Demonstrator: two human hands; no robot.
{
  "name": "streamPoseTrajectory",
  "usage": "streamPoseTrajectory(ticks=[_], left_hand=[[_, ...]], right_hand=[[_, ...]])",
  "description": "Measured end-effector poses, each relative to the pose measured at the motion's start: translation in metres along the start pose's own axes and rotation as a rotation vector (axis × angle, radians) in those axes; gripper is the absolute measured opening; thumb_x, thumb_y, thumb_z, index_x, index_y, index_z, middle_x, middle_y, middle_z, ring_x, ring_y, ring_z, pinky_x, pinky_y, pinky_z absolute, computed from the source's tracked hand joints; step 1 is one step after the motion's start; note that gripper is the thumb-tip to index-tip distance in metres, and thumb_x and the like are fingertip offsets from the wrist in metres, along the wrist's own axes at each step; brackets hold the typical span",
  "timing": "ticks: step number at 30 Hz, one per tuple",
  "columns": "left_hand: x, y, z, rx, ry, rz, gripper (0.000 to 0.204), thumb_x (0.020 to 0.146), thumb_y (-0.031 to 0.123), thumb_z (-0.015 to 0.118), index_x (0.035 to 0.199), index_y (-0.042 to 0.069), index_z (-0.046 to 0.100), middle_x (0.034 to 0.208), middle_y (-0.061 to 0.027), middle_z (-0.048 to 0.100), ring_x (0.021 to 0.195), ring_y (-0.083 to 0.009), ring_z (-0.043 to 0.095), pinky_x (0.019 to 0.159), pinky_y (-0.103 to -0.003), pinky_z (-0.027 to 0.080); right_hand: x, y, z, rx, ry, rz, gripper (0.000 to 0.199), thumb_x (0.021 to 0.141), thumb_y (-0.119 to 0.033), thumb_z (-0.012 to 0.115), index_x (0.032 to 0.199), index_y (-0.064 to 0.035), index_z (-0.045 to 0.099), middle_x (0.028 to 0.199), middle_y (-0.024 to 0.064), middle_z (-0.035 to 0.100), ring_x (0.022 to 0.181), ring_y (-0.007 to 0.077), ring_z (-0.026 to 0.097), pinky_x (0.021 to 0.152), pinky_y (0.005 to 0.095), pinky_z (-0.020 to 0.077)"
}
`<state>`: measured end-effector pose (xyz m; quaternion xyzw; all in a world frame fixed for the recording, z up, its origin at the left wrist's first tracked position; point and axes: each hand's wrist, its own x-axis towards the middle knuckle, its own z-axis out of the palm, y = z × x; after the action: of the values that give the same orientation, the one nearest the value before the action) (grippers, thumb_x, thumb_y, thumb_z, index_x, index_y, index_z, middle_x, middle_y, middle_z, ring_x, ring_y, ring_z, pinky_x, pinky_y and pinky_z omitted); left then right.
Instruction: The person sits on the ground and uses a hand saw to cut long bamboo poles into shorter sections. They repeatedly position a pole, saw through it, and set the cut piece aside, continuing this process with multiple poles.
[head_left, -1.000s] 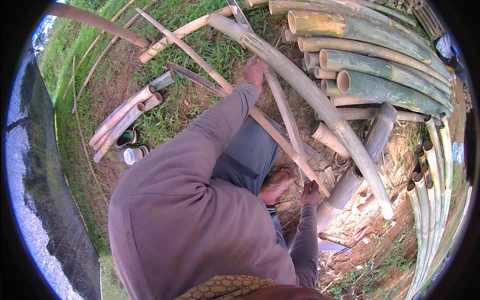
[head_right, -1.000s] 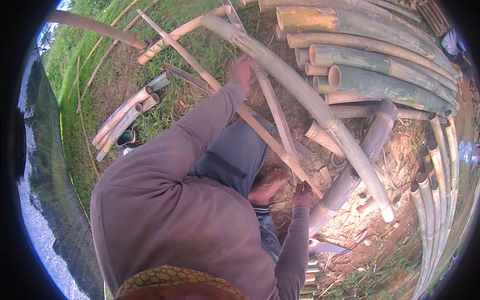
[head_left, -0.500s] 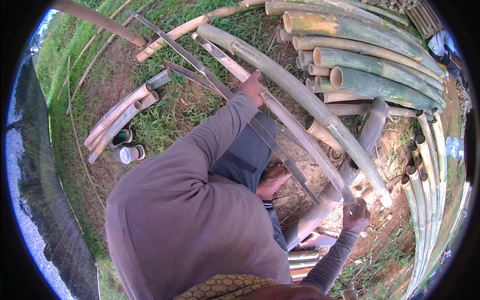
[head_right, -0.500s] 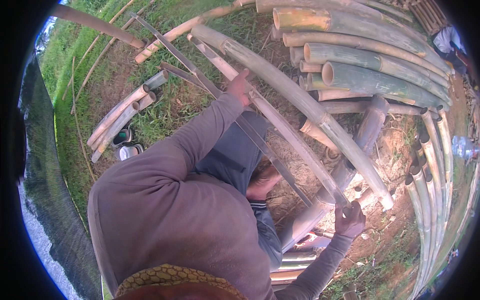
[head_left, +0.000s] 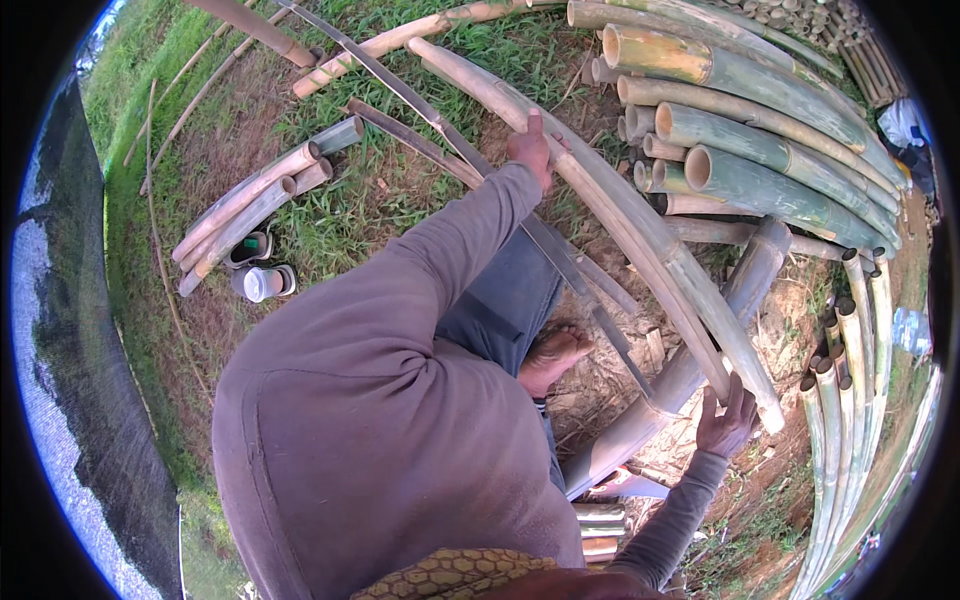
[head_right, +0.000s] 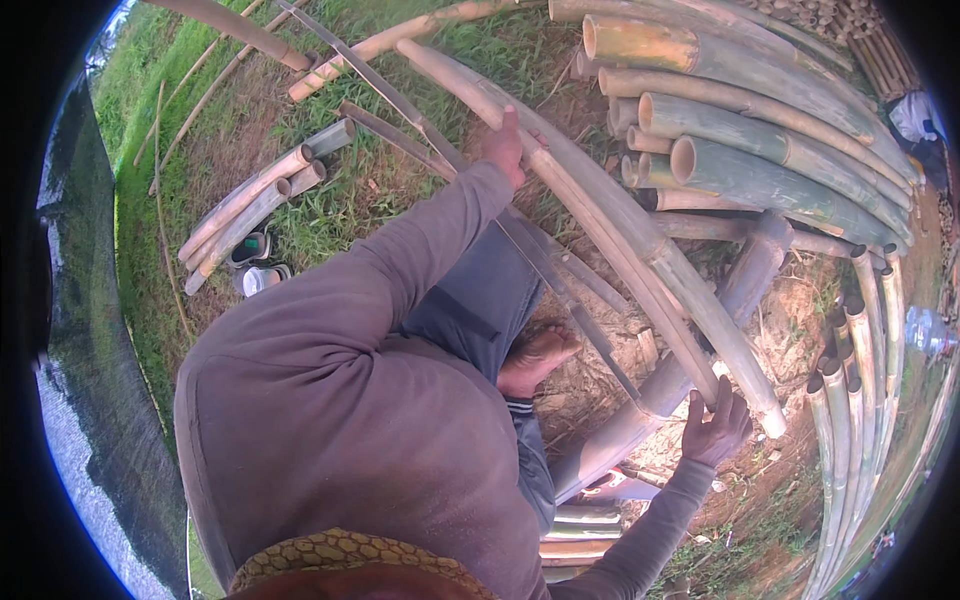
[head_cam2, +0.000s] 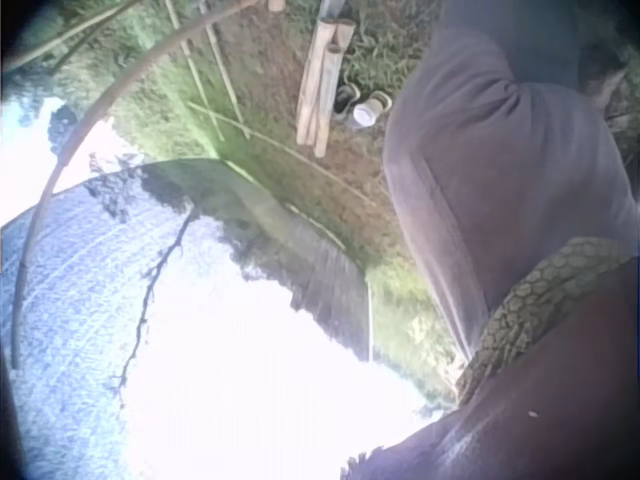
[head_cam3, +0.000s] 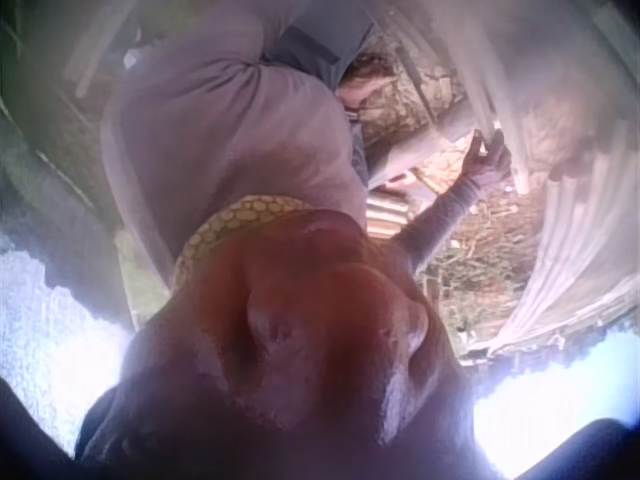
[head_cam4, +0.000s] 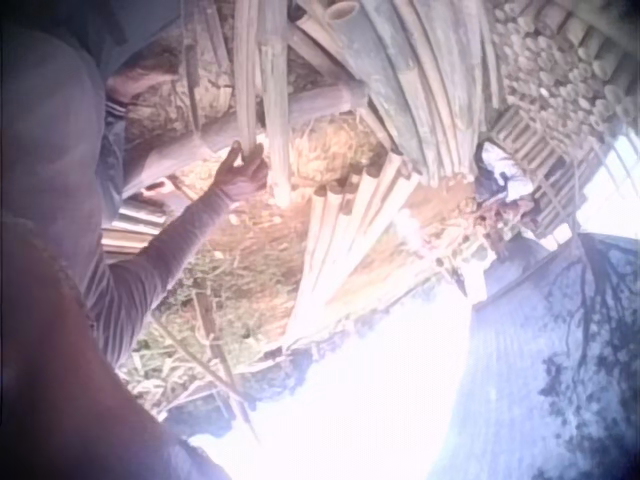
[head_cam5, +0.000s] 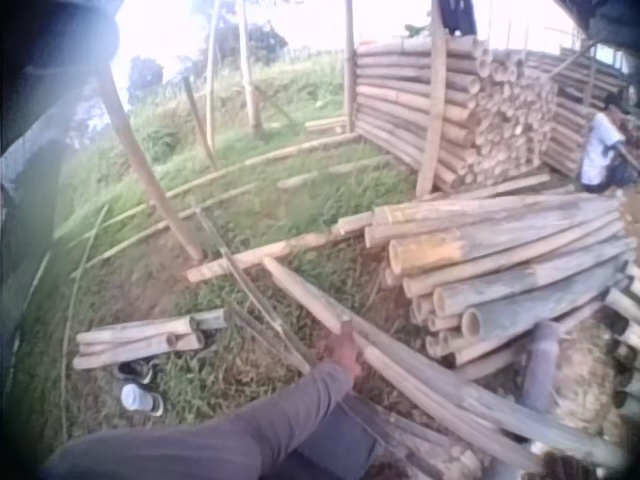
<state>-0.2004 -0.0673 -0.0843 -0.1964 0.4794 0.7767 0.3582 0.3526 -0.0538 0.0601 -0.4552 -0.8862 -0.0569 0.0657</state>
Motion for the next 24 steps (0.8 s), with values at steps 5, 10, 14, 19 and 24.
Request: streamPoseTrajectory(ticks=[5,10,14,19,24], left_hand=[[0.011,-0.013,0.004,0.099,-0.106,-0.056,0.053,0.113,0.052,0.055,0.135,0.004,0.052,0.107,-0.0170,0.071,0.092,-0.0322,0.075,0.085,-0.052,0.064],[-0.008,-0.014,-0.005,0.290,0.014,0.058,0.064,0.101,0.054,0.075,0.133,0.003,0.055,0.118,-0.0113,0.066,0.107,-0.0236,0.066,0.083,-0.045,0.056],[-0.035,-0.054,-0.010,0.859,-0.287,0.670,0.055,0.099,0.048,0.077,0.126,0.002,0.060,0.115,-0.0102,0.064,0.110,-0.0222,0.064,0.087,-0.038,0.053],[-0.128,-0.097,0.039,1.302,-1.236,1.222,0.050,0.096,0.040,0.079,0.130,0.007,0.064,0.128,-0.0147,0.062,0.123,-0.0340,0.061,0.110,-0.050,0.045],[-0.168,-0.191,0.096,1.395,-1.492,1.514,0.058,0.101,0.037,0.072,0.150,0.011,0.057,0.145,-0.0102,0.066,0.139,-0.0331,0.058,0.116,-0.049,0.041]], right_hand=[[-0.006,0.019,0.015,0.002,0.053,0.053,0.057,0.091,-0.045,0.081,0.139,-0.0151,0.071,0.108,0.0064,0.066,0.105,0.0310,0.064,0.099,0.0520,0.0445],[0.036,0.036,0.035,0.040,0.093,0.031,0.054,0.086,-0.039,0.086,0.134,-0.0196,0.074,0.109,0.0031,0.069,0.105,0.0277,0.065,0.100,0.0514,0.0435],[0.048,0.061,0.078,0.030,0.052,0.138,0.052,0.087,-0.041,0.085,0.135,-0.0230,0.074,0.118,0.0034,0.072,0.116,0.0287,0.068,0.115,0.0555,0.0409],[0.057,0.067,0.100,0.086,-0.019,0.245,0.051,0.089,-0.043,0.082,0.137,-0.0275,0.073,0.130,0.0037,0.072,0.126,0.0292,0.068,0.126,0.0599,0.0335],[0.059,0.067,0.096,0.064,-0.115,0.264,0.058,0.093,-0.056,0.076,0.144,-0.0287,0.069,0.141,0.0016,0.070,0.135,0.0256,0.063,0.127,0.0602,0.0306]])
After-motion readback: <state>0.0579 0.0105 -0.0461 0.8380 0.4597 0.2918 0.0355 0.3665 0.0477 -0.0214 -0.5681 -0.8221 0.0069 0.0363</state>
